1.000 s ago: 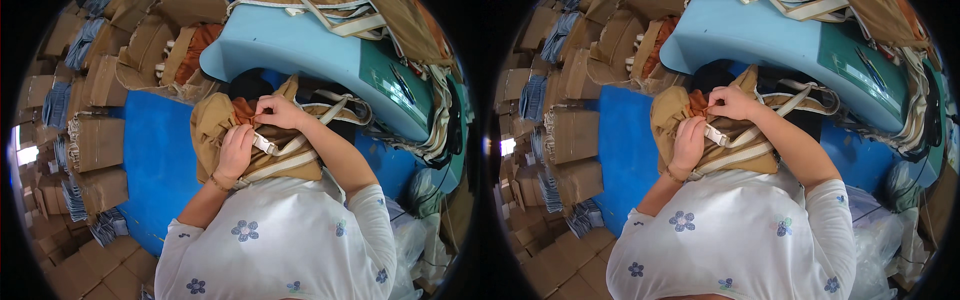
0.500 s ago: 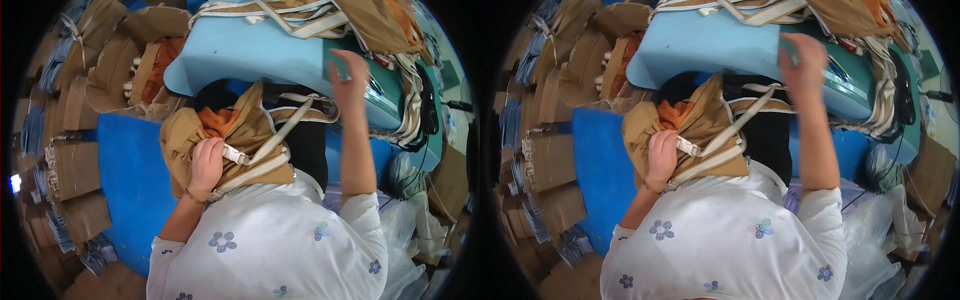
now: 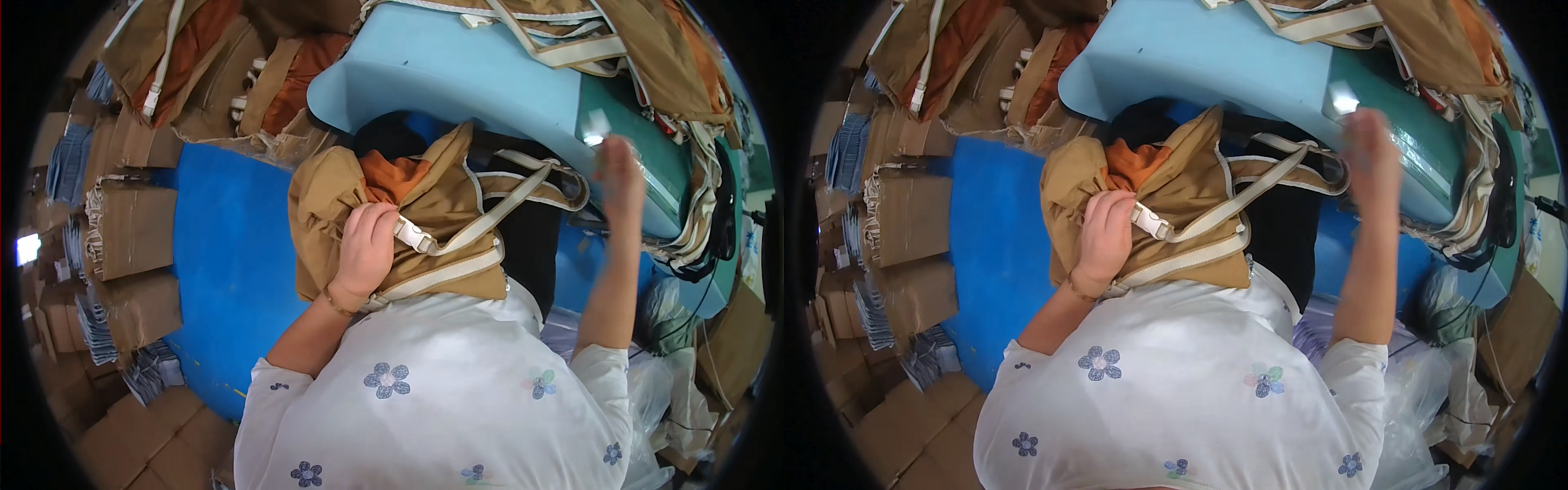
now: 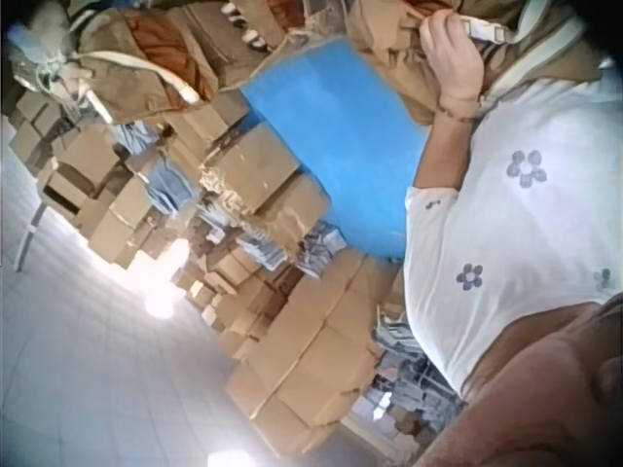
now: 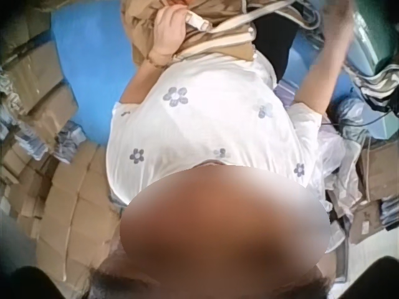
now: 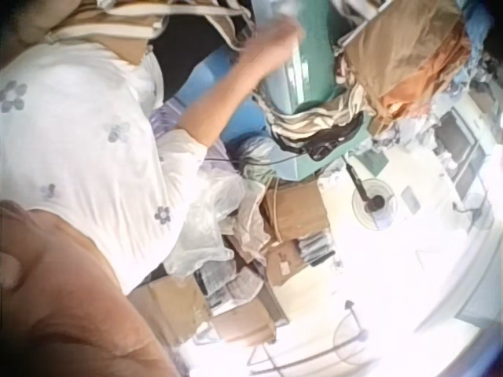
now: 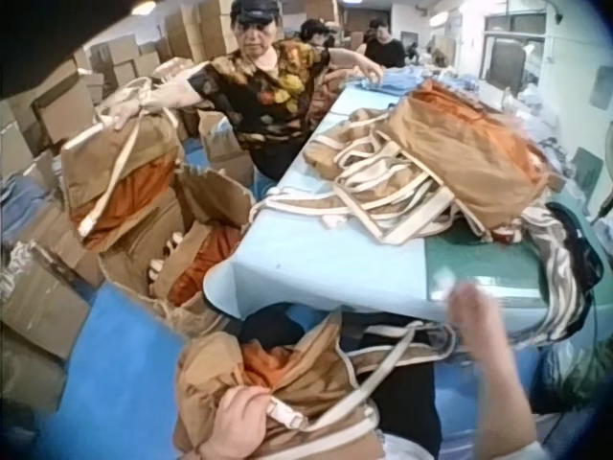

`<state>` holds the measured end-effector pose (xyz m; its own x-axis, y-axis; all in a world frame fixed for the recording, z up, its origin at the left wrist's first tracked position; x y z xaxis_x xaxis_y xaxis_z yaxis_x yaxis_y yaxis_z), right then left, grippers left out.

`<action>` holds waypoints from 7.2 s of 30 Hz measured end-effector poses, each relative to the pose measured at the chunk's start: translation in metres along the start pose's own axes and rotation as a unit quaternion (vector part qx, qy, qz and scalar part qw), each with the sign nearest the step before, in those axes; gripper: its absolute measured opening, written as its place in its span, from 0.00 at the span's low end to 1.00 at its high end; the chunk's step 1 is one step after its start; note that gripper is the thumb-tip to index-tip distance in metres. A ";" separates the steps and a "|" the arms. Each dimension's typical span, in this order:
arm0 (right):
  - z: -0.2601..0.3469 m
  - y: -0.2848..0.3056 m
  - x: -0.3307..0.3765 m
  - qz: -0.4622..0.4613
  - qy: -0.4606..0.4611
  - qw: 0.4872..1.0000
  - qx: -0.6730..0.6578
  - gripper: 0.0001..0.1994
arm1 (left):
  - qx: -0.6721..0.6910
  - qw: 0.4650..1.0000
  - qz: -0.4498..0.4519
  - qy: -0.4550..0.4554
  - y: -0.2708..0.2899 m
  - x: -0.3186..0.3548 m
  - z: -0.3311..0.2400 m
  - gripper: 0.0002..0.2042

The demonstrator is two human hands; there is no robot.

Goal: Assembling and inspecting straps and buckles on canvas backpacks in a workshop environment.

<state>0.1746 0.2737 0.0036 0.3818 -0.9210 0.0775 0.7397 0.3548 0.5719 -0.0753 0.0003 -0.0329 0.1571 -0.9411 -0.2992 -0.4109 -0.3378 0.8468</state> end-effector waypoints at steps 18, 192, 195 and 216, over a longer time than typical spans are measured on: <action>0.077 -0.184 0.097 0.215 0.349 0.869 0.277 0.20 | 0.025 0.999 -0.029 -0.001 -0.002 -0.001 0.001 0.11; 0.025 -0.125 0.064 0.208 0.156 0.951 -0.169 0.25 | 0.087 0.994 -0.034 0.048 0.033 -0.005 0.037 0.13; 0.040 -0.120 0.056 0.179 0.188 0.966 -0.006 0.23 | 0.039 0.999 -0.031 -0.001 0.027 0.008 0.032 0.13; 0.100 -0.063 -0.003 0.139 0.104 0.935 -0.308 0.15 | -0.088 0.992 0.051 -0.073 0.064 -0.091 -0.006 0.22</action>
<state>0.0714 0.2377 0.0496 0.6586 -0.7512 -0.0442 0.7506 0.6600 -0.0316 -0.1105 0.0640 0.0510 -0.0142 -0.9661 -0.2578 -0.2535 -0.2459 0.9356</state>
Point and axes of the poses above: each hand's wrist, its own x-axis away from the middle knuckle, its own y-axis out of the back of the hand, z = x × y, the point moved 6 cm from there along -x, towards the middle knuckle, and after that the axes turned 9 degrees about z, right-handed, at the moved point
